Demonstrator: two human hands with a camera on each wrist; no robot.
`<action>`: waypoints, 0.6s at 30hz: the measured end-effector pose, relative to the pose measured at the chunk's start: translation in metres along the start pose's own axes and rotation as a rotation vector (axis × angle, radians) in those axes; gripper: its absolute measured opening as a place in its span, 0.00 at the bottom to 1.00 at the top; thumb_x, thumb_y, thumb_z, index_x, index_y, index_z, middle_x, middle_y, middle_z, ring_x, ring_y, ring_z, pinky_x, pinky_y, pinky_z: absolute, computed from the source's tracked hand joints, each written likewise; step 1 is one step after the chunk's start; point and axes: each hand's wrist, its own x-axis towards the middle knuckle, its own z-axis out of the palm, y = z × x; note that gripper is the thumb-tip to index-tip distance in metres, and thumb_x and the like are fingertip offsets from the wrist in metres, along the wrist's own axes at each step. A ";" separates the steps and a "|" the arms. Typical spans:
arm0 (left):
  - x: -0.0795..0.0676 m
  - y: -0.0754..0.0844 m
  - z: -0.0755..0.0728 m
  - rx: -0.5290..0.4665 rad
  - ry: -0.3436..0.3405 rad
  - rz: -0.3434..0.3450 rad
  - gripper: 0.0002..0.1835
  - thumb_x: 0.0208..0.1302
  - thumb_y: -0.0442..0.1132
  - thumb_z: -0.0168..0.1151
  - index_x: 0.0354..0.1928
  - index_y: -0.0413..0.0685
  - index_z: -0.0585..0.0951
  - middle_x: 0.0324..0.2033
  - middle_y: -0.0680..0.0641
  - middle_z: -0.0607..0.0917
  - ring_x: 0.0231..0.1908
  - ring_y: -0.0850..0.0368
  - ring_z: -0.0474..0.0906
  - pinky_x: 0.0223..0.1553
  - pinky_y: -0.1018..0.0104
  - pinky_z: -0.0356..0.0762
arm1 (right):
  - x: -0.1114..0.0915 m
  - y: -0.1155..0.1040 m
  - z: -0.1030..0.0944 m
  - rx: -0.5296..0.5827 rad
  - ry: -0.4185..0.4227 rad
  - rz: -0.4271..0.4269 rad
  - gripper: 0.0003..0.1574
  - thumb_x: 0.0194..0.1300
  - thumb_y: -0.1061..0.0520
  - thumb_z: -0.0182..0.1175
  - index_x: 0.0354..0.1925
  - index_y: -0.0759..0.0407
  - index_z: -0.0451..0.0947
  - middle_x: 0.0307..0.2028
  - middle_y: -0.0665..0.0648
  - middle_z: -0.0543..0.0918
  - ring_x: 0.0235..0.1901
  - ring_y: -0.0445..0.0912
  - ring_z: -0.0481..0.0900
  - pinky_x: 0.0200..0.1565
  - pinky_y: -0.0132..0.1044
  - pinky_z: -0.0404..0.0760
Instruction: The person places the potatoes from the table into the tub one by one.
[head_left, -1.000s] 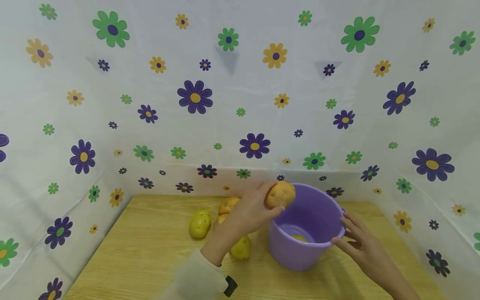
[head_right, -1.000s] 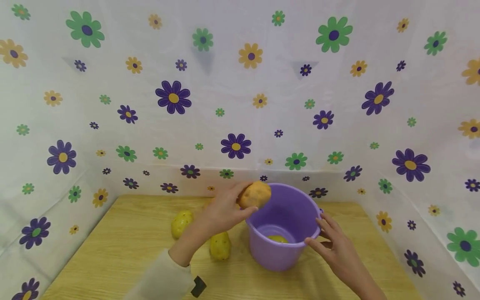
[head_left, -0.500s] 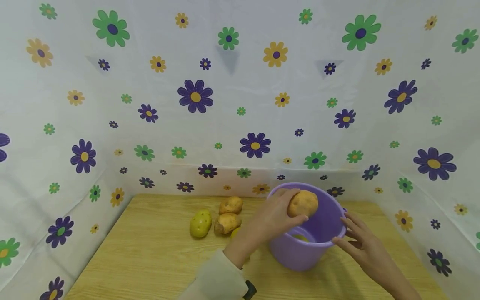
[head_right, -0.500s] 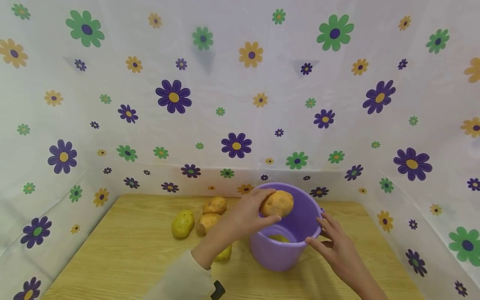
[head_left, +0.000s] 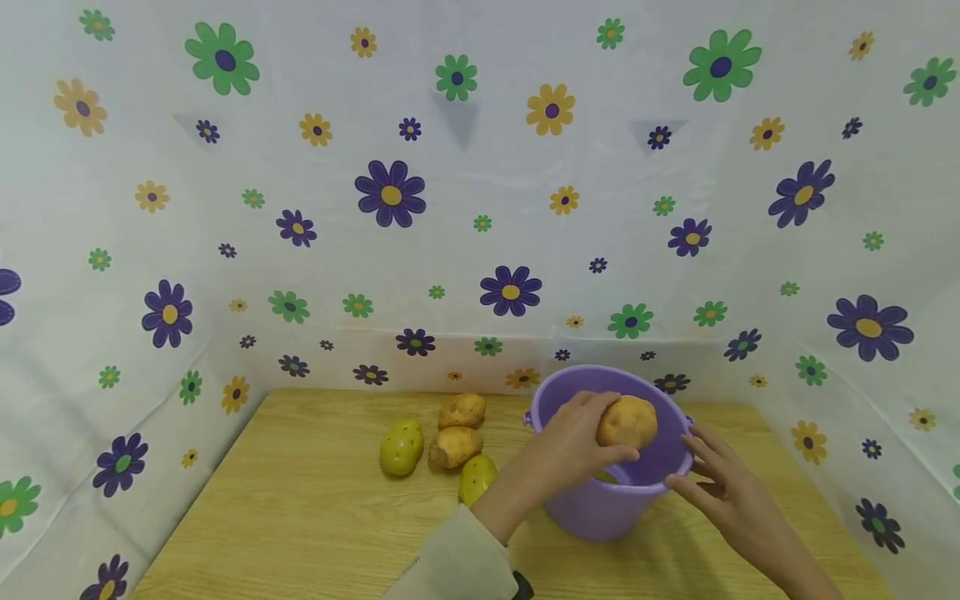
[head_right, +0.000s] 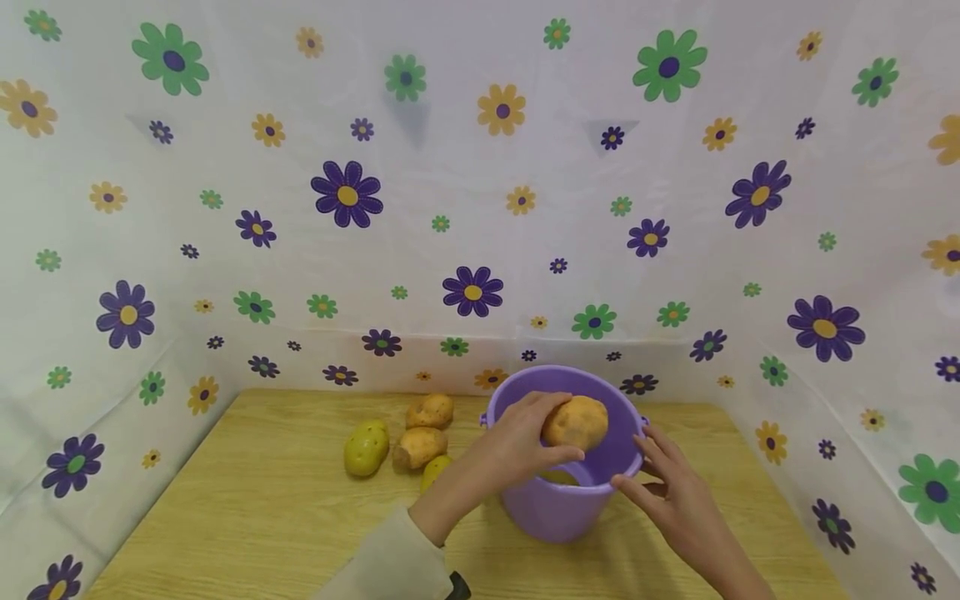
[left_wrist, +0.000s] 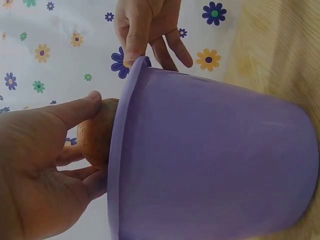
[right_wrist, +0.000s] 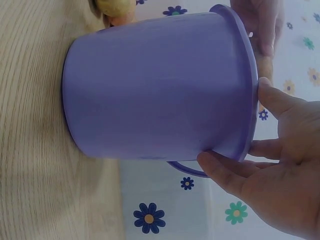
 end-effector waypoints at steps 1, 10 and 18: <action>0.000 0.000 0.001 0.000 0.002 -0.008 0.38 0.65 0.57 0.72 0.74 0.55 0.71 0.67 0.52 0.75 0.62 0.60 0.74 0.59 0.64 0.78 | 0.000 0.000 0.000 -0.002 0.000 0.000 0.38 0.74 0.55 0.65 0.71 0.75 0.66 0.74 0.76 0.59 0.53 0.63 0.82 0.46 0.27 0.84; 0.000 -0.007 0.007 0.049 0.000 0.032 0.38 0.69 0.60 0.66 0.76 0.55 0.69 0.71 0.52 0.72 0.69 0.57 0.70 0.66 0.58 0.73 | 0.000 0.002 0.001 -0.008 0.005 -0.019 0.38 0.73 0.56 0.66 0.71 0.75 0.66 0.74 0.75 0.60 0.53 0.62 0.82 0.46 0.28 0.84; -0.001 -0.008 0.009 0.127 -0.013 0.097 0.36 0.71 0.60 0.63 0.76 0.57 0.68 0.71 0.53 0.72 0.69 0.57 0.70 0.68 0.58 0.70 | -0.001 0.001 0.000 0.016 0.004 -0.013 0.38 0.74 0.55 0.65 0.71 0.75 0.66 0.74 0.75 0.59 0.54 0.64 0.81 0.46 0.27 0.84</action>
